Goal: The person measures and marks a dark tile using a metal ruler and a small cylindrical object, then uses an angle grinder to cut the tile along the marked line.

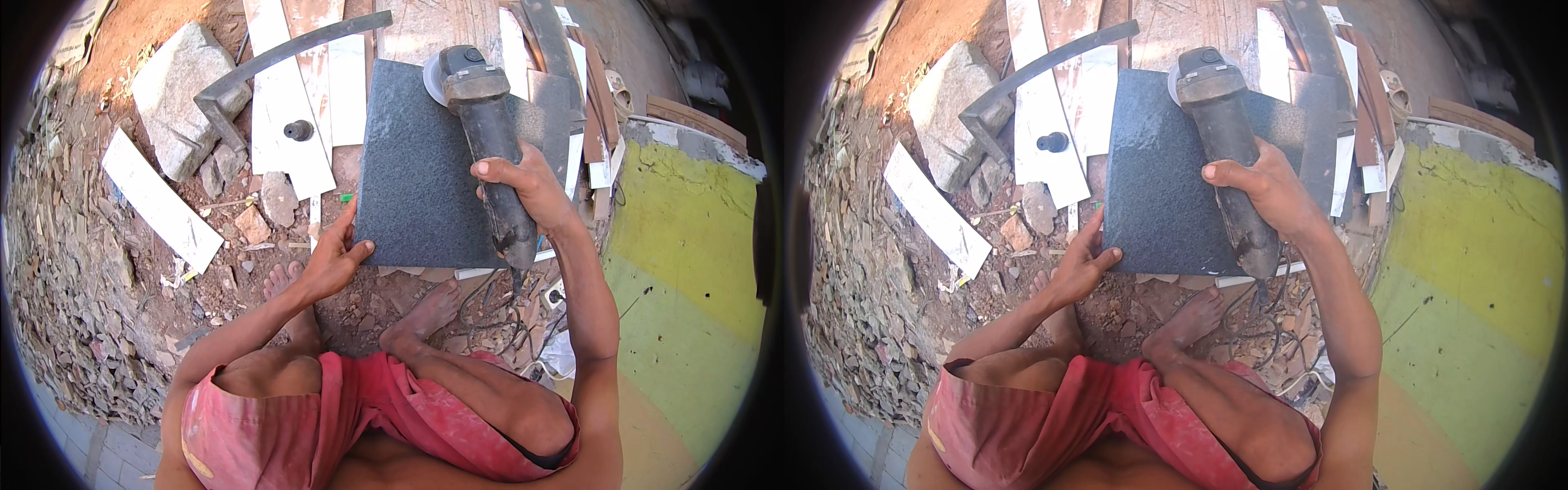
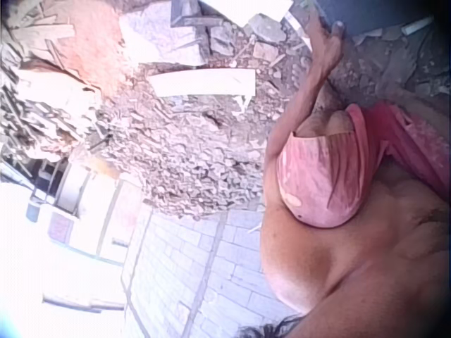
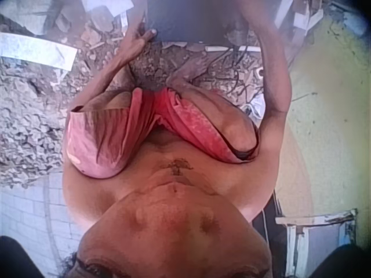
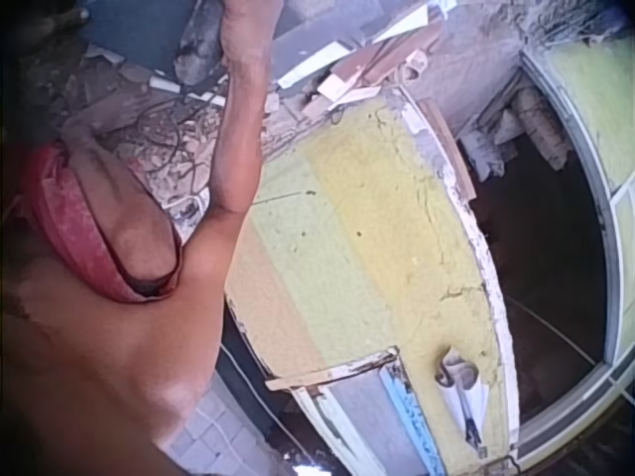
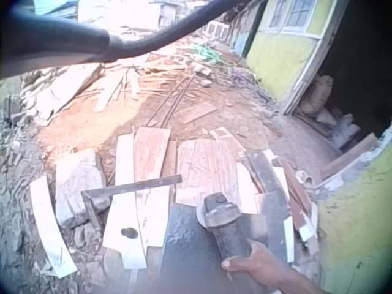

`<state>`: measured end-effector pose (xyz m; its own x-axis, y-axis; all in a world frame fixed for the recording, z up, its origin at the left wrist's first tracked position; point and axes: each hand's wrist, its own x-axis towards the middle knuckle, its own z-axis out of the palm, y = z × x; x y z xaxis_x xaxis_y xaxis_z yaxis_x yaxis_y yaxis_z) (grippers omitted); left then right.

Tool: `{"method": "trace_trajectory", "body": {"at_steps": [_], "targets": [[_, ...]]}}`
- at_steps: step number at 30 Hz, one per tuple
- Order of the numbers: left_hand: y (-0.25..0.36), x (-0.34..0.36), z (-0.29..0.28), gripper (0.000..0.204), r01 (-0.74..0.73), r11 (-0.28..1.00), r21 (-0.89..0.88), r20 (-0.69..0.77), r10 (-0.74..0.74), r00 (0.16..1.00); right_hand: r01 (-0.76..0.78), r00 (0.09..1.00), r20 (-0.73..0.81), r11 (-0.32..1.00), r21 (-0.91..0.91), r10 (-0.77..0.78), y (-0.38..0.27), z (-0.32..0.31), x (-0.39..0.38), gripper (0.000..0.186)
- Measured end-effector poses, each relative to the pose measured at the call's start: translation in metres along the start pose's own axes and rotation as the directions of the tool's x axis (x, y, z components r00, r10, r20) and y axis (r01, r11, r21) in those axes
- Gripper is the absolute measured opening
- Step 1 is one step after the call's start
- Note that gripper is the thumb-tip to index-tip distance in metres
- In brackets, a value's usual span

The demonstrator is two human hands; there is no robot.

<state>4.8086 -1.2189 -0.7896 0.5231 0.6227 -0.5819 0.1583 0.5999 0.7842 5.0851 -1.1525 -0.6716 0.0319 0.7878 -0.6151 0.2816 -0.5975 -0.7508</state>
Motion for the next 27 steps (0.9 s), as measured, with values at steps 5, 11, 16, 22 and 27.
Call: {"method": "trace_trajectory", "body": {"at_steps": [5,11,16,22,27], "targets": [[0.002,0.0,0.0,0.077,0.001,1.0,0.0,0.015,-0.001,1.0,0.004,1.0,-0.011,1.0,0.006,-0.004,0.003,0.0,0.0,0.068],[-0.007,0.002,0.0,0.077,0.01,1.0,-0.026,0.003,-0.01,1.0,0.005,1.0,-0.01,1.0,0.008,-0.005,0.001,0.002,0.001,0.067],[-0.008,0.003,0.001,0.078,-0.006,0.999,-0.039,0.011,0.006,1.0,0.012,1.0,-0.008,0.999,-0.037,-0.013,0.004,-0.002,0.001,0.068],[-0.004,-0.004,0.003,0.078,-0.007,0.999,-0.041,-0.003,0.007,1.0,0.004,1.0,0.003,0.999,-0.04,-0.003,0.003,0.0,-0.002,0.07],[-0.002,-0.004,0.004,0.079,0.012,0.995,-0.101,0.021,-0.01,1.0,-0.009,1.0,0.02,0.999,-0.047,0.01,0.001,-0.002,-0.004,0.072]]}}
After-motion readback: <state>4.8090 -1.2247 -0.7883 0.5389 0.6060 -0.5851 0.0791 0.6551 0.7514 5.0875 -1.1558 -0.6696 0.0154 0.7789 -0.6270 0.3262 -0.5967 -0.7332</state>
